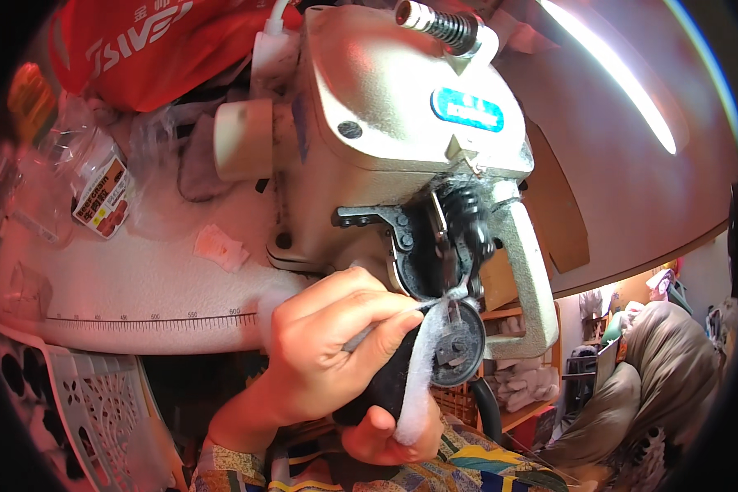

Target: The recorder uses a specialized sewing machine to join pieces of fabric for making gloves, repeatedly taking fabric from baskets and processing them through the machine.

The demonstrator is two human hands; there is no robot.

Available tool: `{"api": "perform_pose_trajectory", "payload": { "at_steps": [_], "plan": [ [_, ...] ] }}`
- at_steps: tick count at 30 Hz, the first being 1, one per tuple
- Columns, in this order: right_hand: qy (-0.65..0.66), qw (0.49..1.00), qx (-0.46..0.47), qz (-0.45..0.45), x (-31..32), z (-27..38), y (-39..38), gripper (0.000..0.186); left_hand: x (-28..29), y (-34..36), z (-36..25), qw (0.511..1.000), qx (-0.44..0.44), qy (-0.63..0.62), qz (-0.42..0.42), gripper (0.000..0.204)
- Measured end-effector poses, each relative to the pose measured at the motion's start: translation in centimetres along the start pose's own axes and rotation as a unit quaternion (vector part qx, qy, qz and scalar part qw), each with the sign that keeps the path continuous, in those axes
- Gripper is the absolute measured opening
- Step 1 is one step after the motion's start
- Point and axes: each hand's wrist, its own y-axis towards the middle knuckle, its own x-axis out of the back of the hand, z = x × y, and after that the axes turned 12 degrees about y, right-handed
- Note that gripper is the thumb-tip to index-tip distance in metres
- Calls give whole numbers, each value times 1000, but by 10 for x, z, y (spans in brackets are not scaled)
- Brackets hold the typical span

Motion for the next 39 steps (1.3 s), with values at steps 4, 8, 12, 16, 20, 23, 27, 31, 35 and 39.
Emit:
{"api": "perform_pose_trajectory", "payload": {
  "at_steps": [4, 8, 12, 16, 20, 23, 27, 31, 35, 39],
  "plan": [
    [-45, 998, 34, 28, 1, 0, 8, 19, 4, 0, -2, 1000, -2, 21, 6, 7],
    [-33, 993, 49, 98, 24, -17, 17, 28, 0, 0, -1, 993, -57, 103, -24, 13],
    [-116, 986, 94, 71, 33, -14, 20, 27, -8, -13, -5, 904, -152, 361, -169, 21],
    [-14, 955, 93, 281, 61, -12, 37, 35, -2, -46, 1, 863, -198, 454, -97, 19],
    [-38, 970, 139, 198, 39, 0, 22, 25, -14, -30, 6, 924, -82, 370, -42, 20],
    [3, 976, 134, 171, 22, 1, 26, 18, -9, -19, -1, 920, -48, 388, -24, 21],
    [3, 986, 84, 141, 11, 3, 15, 16, 15, -9, -12, 908, -90, 402, -74, 19],
    [-23, 988, 48, 146, 13, 6, 10, 17, 25, -7, -16, 976, -4, 215, -20, 15],
    [-43, 988, 17, 150, 14, 9, 11, 18, 26, 2, -7, 994, 103, -11, 30, 5],
    [-63, 986, -5, 154, 15, 10, 9, 19, 26, 2, -5, 994, 95, -39, 47, 5]
  ]
}}
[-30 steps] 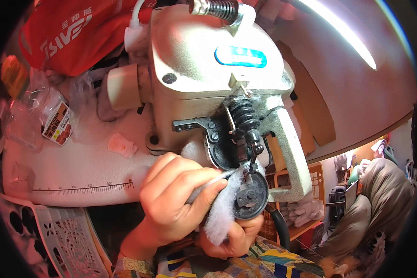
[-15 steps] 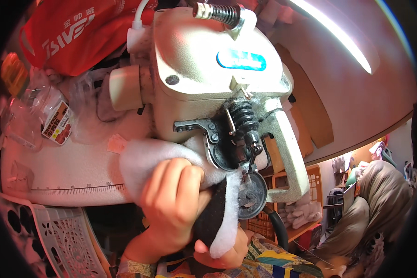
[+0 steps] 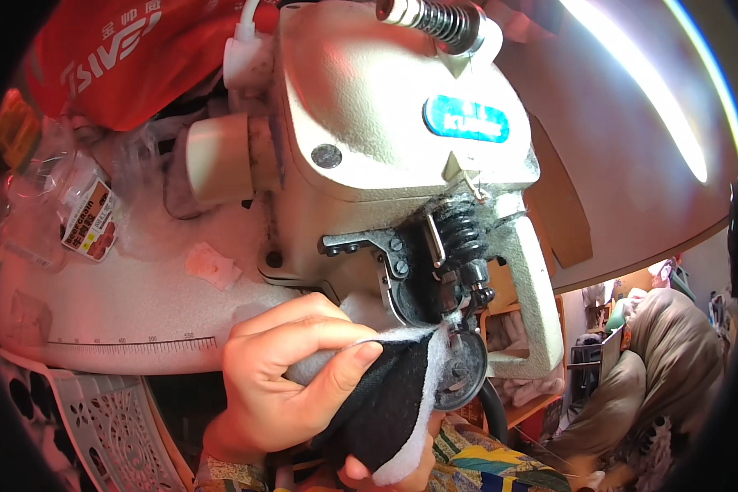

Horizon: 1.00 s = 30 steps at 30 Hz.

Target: The recorder uses a specialized sewing machine to join pieces of fabric for making gloves, repeatedly taking fabric from baskets and processing them through the machine.

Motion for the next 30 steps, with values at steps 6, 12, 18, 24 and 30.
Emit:
{"api": "perform_pose_trajectory", "payload": {
  "at_steps": [6, 12, 18, 24, 30],
  "plan": [
    [-21, 998, -56, 17, 6, 5, -1, 20, -7, 6, -1, 999, -47, 23, 14, 8],
    [-61, 994, -68, 51, 21, 6, -6, 22, -19, 8, -12, 996, -23, 81, -14, 6],
    [9, 998, 55, 7, 14, -20, 14, 29, -27, 7, -7, 970, -137, 189, -72, 12],
    [38, 997, 59, -35, 18, -32, 16, 40, -26, -22, -4, 846, -202, 444, -214, 16],
    [37, 994, 87, 50, 26, -18, 11, 27, -31, -27, 10, 914, -48, 396, -73, 23]
  ]
}}
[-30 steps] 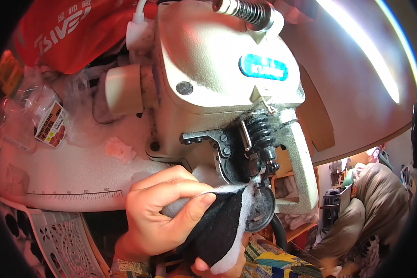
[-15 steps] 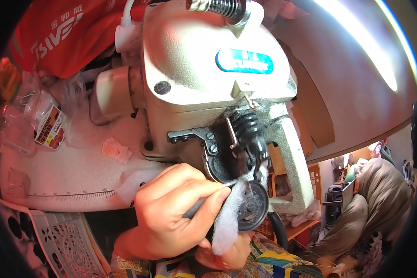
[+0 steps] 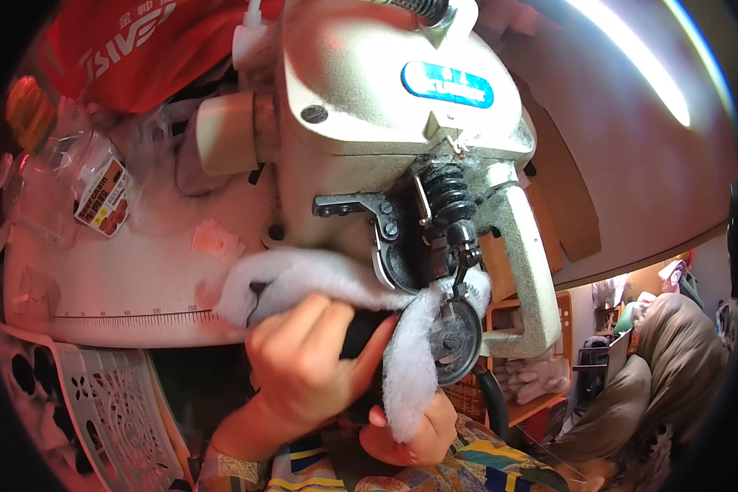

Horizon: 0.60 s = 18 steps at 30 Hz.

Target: The recorder uses a specialized sewing machine to join pieces of fabric for making gloves, repeatedly taking fabric from baskets and processing them through the machine.

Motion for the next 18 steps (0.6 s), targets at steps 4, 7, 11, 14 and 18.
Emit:
{"api": "perform_pose_trajectory", "payload": {
  "at_steps": [4, 7, 11, 14, 18],
  "plan": [
    [-29, 999, 42, -2, -3, 5, 5, 20, 3, 20, -11, 997, 59, -9, 45, 25],
    [-46, 997, 44, -36, -11, 5, 0, 19, 16, 21, -16, 993, 28, 112, 27, 15],
    [-41, 998, 41, -32, -10, 4, 0, 17, 28, 14, -13, 981, -67, 127, -128, 31],
    [-25, 998, 49, -6, -7, 0, 6, 16, 39, 15, -5, 957, -173, 169, -161, 16],
    [-18, 997, 76, 5, -7, -3, 3, 19, 24, 15, 3, 984, -92, -126, -84, 13]
  ]
}}
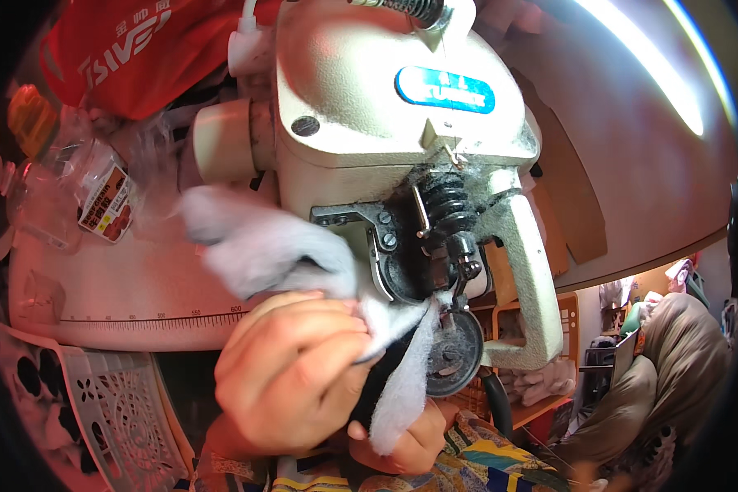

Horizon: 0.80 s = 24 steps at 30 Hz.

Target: The recorder uses a specialized sewing machine to join pieces of fabric for making gloves, repeatedly taking fabric from baskets and processing them through the machine.

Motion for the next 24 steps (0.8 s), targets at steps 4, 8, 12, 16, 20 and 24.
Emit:
{"api": "perform_pose_trajectory", "payload": {
  "at_steps": [4, 8, 12, 16, 20, 24],
  "plan": [
    [7, 1000, -8, -10, 0, 2, -1, 23, -8, 1, 11, 958, 129, -252, 49, 12],
    [9, 1000, -10, -14, -3, 2, 0, 24, -15, -2, 12, 895, 240, -369, 67, 7],
    [15, 1000, -16, -3, -1, 4, 1, 25, -17, -3, 10, 880, 271, -380, 86, 9],
    [7, 1000, -14, -6, -1, 3, -1, 24, -15, 4, 6, 934, 206, -278, 91, 12],
    [6, 1000, -7, -4, -2, 2, -1, 23, -17, 7, 1, 956, 194, -216, 31, 10],
    [0, 1000, -1, -7, -2, 3, -2, 23, -16, 9, -4, 951, 198, -234, 34, 8]
  ]
}}
